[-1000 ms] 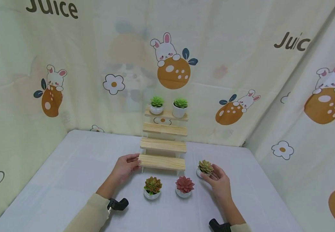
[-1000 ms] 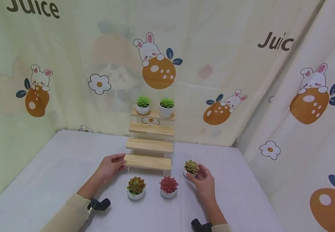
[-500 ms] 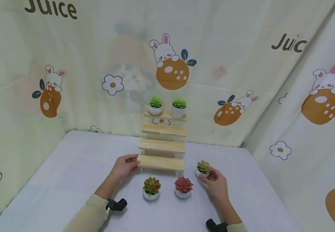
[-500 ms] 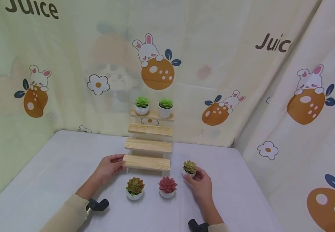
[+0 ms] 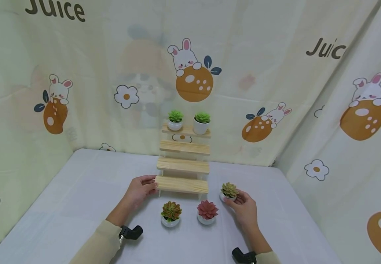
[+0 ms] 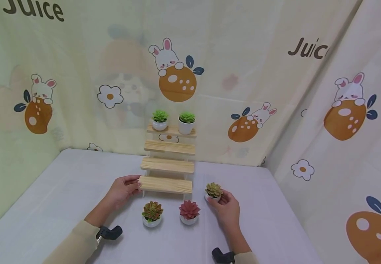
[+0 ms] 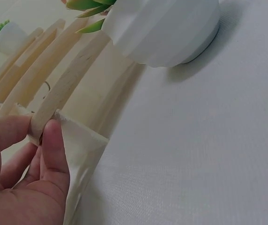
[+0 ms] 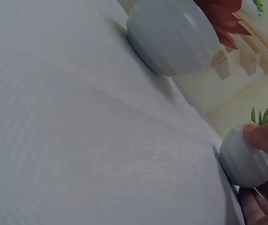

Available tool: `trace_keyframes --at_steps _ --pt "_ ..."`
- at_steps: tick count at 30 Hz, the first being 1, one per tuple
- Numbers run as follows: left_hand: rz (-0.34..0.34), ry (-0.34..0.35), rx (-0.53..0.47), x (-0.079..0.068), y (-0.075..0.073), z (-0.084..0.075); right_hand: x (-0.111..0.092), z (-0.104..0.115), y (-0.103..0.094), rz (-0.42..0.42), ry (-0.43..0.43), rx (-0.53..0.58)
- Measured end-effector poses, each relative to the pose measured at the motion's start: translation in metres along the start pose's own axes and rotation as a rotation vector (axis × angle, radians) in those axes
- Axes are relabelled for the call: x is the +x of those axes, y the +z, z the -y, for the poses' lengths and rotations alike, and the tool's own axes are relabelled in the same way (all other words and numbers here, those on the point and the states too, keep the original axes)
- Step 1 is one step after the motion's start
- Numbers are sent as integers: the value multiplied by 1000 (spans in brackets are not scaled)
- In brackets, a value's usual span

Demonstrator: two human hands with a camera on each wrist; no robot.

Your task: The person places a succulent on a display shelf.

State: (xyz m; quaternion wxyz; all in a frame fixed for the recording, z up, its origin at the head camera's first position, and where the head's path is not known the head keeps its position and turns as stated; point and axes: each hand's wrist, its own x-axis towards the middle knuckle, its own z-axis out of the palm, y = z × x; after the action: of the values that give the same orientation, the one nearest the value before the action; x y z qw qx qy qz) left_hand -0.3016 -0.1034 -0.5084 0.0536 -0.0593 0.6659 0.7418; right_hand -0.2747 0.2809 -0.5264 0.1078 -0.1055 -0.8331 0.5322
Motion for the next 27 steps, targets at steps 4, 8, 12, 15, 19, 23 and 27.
trace_keyframes --at_steps 4,8,12,15,19,23,27 --pt "0 2 8 1 -1 1 0 0 1 3 -13 3" --pt "0 1 12 2 -1 0 1 2 1 18 0 28" --pt "0 7 23 2 -1 1 2 7 1 42 15 73" --pt "7 19 34 2 -1 1 4 12 2 55 4 98" --pt "7 22 40 3 -1 2 10 23 5 78 -35 141" --pt "-3 12 52 4 -1 2 16 38 10 108 -73 198" --pt "2 19 60 2 -1 1 22 56 15 123 -102 219"
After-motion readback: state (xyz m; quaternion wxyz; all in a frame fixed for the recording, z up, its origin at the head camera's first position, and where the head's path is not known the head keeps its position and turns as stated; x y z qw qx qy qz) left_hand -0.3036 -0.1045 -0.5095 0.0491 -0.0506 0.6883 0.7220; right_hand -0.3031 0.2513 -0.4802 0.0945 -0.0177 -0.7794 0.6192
